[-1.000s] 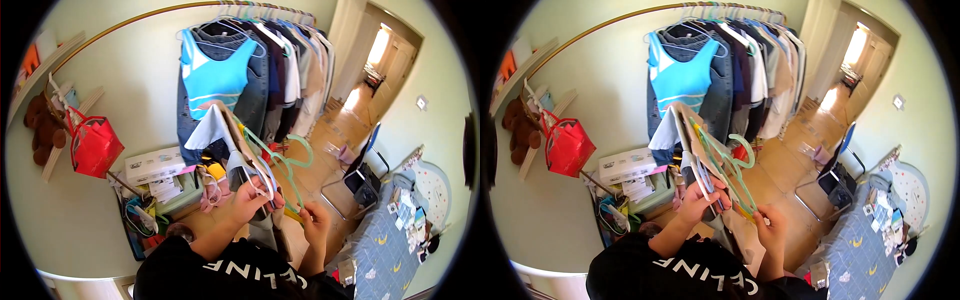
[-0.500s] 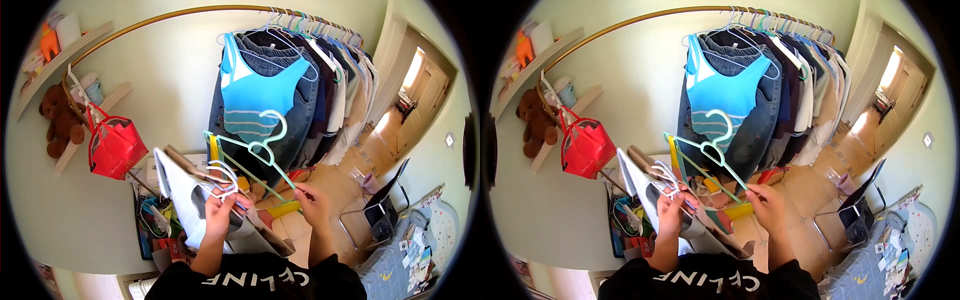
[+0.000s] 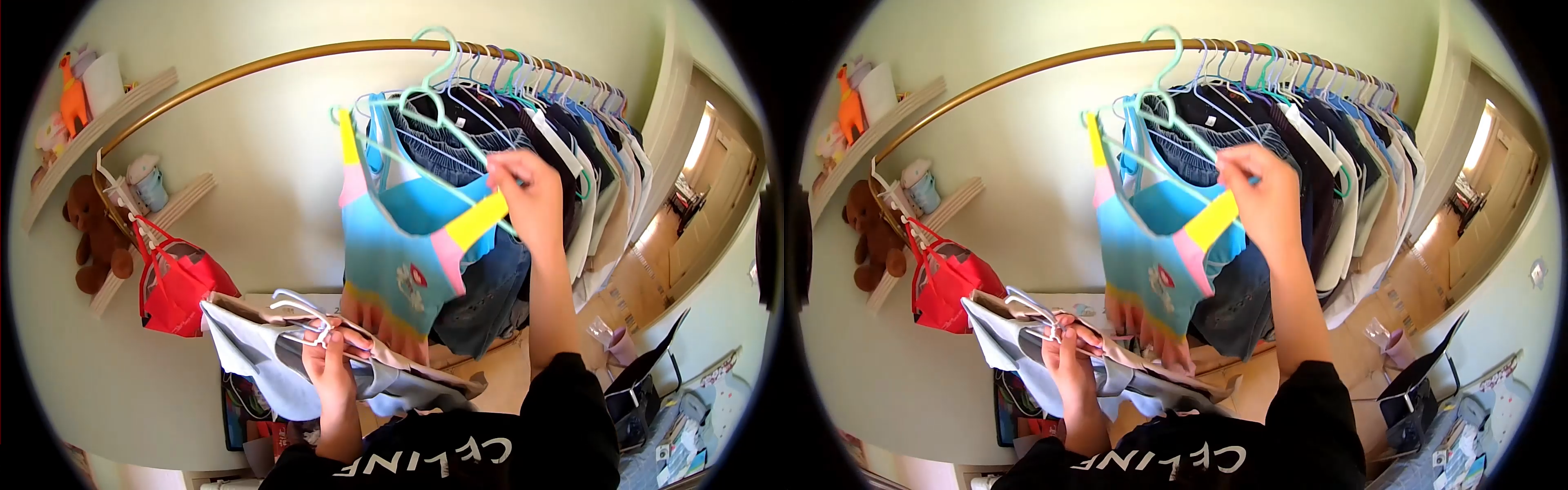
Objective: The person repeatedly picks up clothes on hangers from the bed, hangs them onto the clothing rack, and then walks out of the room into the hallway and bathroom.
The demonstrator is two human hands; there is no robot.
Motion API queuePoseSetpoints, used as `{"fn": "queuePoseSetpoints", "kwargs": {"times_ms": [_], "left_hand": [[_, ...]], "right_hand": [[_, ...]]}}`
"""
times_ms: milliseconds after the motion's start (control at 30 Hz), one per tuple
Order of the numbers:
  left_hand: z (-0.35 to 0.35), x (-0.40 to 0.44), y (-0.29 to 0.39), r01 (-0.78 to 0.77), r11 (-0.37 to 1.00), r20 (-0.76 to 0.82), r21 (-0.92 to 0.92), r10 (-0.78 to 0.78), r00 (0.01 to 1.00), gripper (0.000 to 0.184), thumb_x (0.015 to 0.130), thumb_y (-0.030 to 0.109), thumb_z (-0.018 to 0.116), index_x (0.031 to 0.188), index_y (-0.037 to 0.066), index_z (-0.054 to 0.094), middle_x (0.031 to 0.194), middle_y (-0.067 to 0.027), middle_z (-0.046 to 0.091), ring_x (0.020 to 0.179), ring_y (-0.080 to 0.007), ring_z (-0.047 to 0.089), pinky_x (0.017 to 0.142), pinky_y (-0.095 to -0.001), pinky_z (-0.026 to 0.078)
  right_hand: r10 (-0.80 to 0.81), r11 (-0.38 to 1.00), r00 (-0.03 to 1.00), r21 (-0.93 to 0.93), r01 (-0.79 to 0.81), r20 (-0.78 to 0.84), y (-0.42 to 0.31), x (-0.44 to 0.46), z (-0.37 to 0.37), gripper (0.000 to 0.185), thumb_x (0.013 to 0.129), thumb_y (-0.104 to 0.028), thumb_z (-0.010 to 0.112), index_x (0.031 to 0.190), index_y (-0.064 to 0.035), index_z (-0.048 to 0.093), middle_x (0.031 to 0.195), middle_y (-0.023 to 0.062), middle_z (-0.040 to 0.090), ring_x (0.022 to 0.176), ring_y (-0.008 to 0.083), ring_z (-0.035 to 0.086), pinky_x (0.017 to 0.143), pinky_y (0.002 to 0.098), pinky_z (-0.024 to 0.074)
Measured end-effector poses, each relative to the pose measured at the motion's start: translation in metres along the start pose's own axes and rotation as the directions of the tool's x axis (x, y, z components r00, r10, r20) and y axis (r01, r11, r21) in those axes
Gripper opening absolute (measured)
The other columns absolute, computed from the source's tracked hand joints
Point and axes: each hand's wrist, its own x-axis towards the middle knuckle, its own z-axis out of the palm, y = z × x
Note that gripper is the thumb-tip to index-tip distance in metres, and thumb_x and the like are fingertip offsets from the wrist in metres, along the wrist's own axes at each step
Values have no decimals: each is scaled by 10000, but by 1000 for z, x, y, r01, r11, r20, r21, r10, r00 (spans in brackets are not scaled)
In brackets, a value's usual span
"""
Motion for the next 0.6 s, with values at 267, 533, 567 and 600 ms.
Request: {"fn": "queuePoseSetpoints", "kwargs": {"times_ms": [267,533,567,600], "left_hand": [[12,25,-32,-38,999,-87,-15,37,996,161,969,93,447,1082,-19,475,713,-144,631,588,-170,608,539,-225,494],[38,45,-52,68,998,10,-4,-68,998,188,947,74,454,1105,-27,447,772,-143,622,659,-171,628,583,-238,519],[39,48,-56,81,997,39,-20,-80,996,190,944,75,458,1104,-27,447,793,-152,630,672,-173,634,589,-241,525],[39,52,-59,93,995,66,-36,-90,994,192,941,75,461,1103,-27,448,814,-161,638,685,-176,640,595,-244,530]], "right_hand": [[-5,979,1000,-201,7,11,72,84,6,95,847,-39,625,916,25,641,716,108,678,647,127,650,594,248,479],[-356,692,929,-640,333,99,65,61,-12,187,785,-42,670,970,-26,652,914,116,645,854,274,614,749,341,484],[-487,552,862,-713,432,144,56,50,-15,210,773,-40,676,982,-34,652,971,120,630,916,294,596,787,355,479],[-447,587,872,-670,455,200,46,34,-17,262,746,-23,678,1005,-42,645,1065,132,571,1027,313,533,865,378,449]]}}
